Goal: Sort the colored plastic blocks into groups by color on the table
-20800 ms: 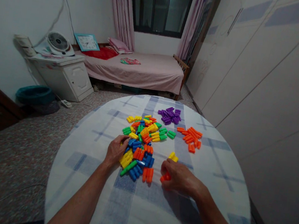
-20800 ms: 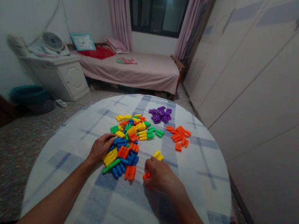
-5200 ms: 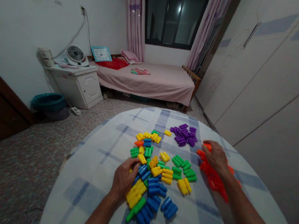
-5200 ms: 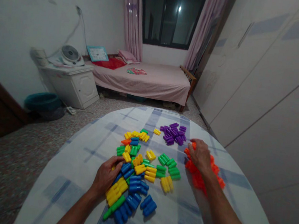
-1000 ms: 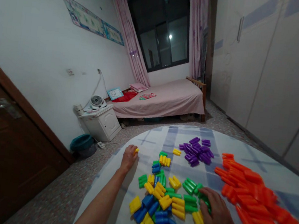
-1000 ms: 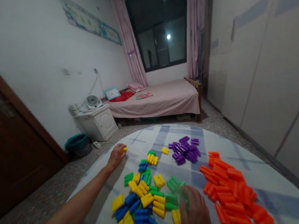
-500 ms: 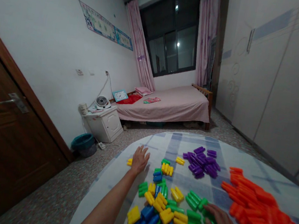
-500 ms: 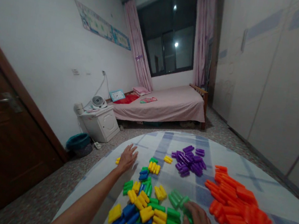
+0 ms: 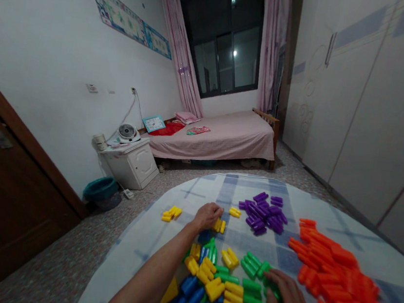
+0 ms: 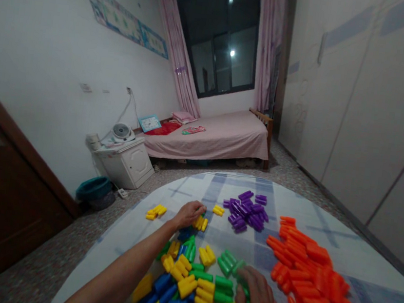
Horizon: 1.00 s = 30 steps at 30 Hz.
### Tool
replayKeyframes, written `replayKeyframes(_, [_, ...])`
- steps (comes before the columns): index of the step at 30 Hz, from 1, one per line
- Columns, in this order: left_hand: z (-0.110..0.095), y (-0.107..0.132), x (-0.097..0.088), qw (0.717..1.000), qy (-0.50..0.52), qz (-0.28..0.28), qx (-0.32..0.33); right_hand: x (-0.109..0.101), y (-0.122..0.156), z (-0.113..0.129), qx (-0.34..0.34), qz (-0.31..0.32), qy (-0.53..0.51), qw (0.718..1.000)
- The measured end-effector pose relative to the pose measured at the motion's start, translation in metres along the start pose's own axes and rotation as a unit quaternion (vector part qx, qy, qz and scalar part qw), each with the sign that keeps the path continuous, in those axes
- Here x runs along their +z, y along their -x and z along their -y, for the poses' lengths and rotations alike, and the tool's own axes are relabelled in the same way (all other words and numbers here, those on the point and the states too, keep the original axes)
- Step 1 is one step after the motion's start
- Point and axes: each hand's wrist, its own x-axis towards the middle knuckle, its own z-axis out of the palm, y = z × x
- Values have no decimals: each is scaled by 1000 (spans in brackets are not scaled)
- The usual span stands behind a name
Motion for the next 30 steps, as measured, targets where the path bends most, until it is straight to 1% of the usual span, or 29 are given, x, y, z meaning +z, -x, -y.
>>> replayKeyframes(3, [-4, -5, -6, 1000, 7, 7, -13, -1, 1, 6, 20, 8, -8, 1000])
replayKeyframes(6, [-9, -16, -7, 1000, 10, -10, -11, -2, 1, 8, 25, 11, -11, 1000])
replayKeyframes(9, [-16, -26, 0, 1000, 14, -7, 1, -2, 0, 6, 13, 7, -10, 1000])
replayKeyframes(14, [-30, -34, 15, 999, 12, 33, 12, 0, 0, 1, -8, 1, -10, 1000])
replayKeyframes(18, [-37, -32, 18, 999, 1, 43, 13, 1, 0, 1, -11, -7, -7, 1000])
replayKeyframes(23, [-40, -27, 14, 999, -6, 43, 6, 0, -1, 2, -8, -9, -14, 1000])
replayKeyframes(30, [-37, -7, 10, 1000, 3, 17, -1, -1, -2, 5, 3, -4, -30, 1000])
